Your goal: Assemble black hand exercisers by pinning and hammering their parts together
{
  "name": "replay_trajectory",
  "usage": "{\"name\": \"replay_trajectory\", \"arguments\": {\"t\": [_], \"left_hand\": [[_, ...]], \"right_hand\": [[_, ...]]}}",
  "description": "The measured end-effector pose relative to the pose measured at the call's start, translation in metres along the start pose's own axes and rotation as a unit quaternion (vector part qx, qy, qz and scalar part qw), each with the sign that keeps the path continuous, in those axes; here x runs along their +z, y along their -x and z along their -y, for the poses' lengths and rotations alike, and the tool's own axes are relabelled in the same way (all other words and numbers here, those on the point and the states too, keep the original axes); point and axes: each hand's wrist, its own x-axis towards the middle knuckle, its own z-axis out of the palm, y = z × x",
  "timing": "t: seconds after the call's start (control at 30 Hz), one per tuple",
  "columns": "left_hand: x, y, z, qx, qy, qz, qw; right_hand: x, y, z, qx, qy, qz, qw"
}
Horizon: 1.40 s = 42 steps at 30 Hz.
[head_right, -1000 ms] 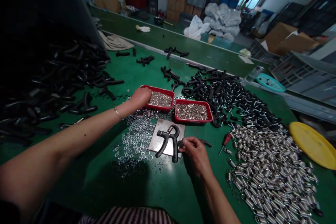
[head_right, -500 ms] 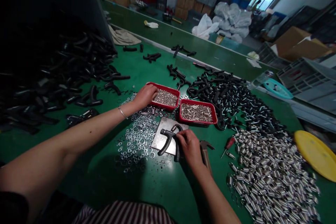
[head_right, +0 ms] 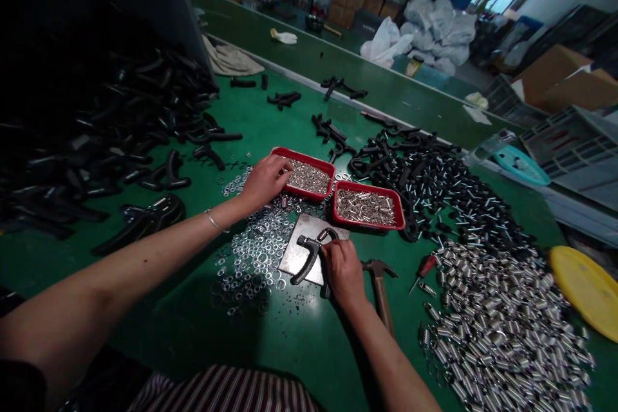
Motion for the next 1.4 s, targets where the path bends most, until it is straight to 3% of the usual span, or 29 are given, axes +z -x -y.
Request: {"name": "replay_trajectory", "arguments": {"t": [0.17, 0.4, 0.57, 0.73, 1.0, 1.13, 1.27, 1.4], "left_hand": [[0.003, 0.002, -0.002, -0.032, 0.042, 0.050, 0.997], [0.004, 0.003, -0.001, -0.056, 0.082, 0.026, 0.995], [-0.002, 0.016, -0.012, -0.036, 0.011, -0.020, 0.999], [0.001, 0.025, -0.024, -0.012, 0.000, -0.005, 1.000], [0.005, 0.037, -0.048, -0.020, 0.128, 0.021, 0.991], [0.007, 0.043, -0.071, -0.054, 0.254, 0.081, 0.962], [0.012, 0.051, -0.083, -0.066, 0.315, 0.132, 0.937], [0.018, 0.061, -0.084, 0.000, 0.261, 0.135, 0.956]], "right_hand": [[-0.005, -0.003, 0.000, -0.011, -0.015, 0.030, 0.999], [-0.005, -0.005, -0.001, -0.011, 0.002, 0.032, 0.999], [-0.002, -0.001, -0.003, -0.031, 0.014, 0.048, 0.998], [-0.002, 0.000, -0.007, -0.043, 0.005, 0.046, 0.998], [-0.004, -0.005, -0.005, -0.049, 0.042, 0.071, 0.995], [-0.006, -0.008, -0.003, -0.038, 0.001, 0.062, 0.997], [-0.014, -0.003, 0.000, 0.044, -0.153, -0.001, 0.987], [-0.026, 0.013, 0.007, 0.220, -0.276, -0.093, 0.931]]}}
